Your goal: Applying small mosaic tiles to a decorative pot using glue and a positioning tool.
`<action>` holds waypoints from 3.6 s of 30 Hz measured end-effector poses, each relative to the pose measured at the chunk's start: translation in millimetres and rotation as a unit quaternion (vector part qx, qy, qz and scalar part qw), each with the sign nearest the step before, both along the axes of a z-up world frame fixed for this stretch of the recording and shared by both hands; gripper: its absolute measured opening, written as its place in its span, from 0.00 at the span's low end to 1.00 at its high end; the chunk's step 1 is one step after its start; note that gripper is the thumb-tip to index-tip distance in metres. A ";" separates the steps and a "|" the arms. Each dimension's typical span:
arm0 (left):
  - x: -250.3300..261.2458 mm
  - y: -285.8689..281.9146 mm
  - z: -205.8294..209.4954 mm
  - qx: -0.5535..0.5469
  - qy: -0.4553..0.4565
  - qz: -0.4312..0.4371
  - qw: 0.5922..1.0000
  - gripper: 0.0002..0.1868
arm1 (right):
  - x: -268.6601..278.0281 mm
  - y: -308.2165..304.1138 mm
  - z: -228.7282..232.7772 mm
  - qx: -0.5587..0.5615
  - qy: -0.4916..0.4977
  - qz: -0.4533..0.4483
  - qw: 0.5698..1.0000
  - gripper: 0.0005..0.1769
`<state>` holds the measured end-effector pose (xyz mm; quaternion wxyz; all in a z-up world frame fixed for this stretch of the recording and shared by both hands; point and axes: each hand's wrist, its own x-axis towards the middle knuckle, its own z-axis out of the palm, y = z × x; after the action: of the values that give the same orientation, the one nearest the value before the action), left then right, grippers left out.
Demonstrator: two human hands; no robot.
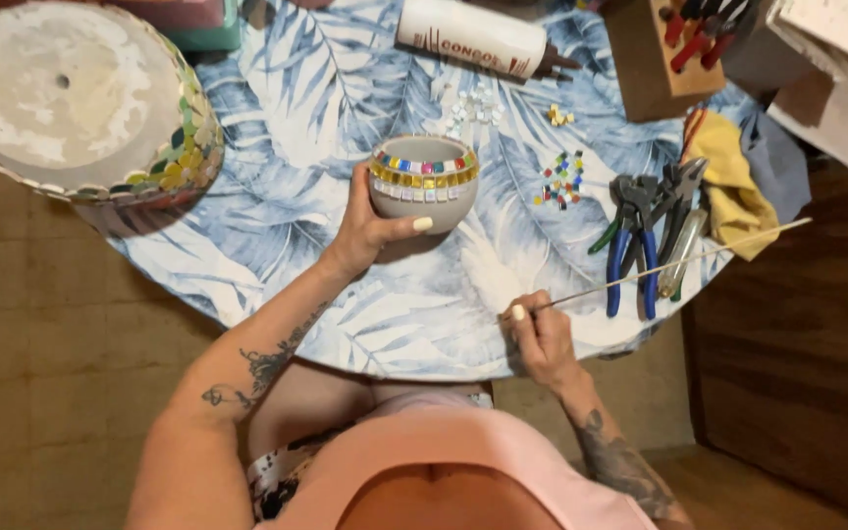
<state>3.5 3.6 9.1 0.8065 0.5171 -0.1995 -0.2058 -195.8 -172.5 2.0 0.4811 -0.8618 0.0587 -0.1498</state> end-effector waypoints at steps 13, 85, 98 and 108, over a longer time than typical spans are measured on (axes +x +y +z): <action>-5.3 3.6 1.3 0.100 -0.029 0.068 0.992 0.45 | 64.7 -14.2 9.9 0.236 -0.208 -0.068 0.947 0.05; 0.0 0.4 3.0 -0.036 0.033 -0.032 0.998 0.39 | 111.8 40.2 32.4 0.187 -0.389 -0.129 0.893 0.06; -4.3 0.4 2.2 -0.066 0.047 -0.017 0.997 0.39 | 111.7 48.9 42.1 0.125 -0.331 -0.017 0.935 0.04; -0.1 0.7 -4.9 -0.039 0.006 -0.017 0.999 0.39 | 115.3 53.9 49.3 0.053 -0.374 0.025 0.926 0.05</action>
<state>3.5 4.3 4.1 0.8237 0.4807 -0.2112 -0.2142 -80.5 -118.6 51.3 0.5165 -0.7180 -0.1392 -0.4454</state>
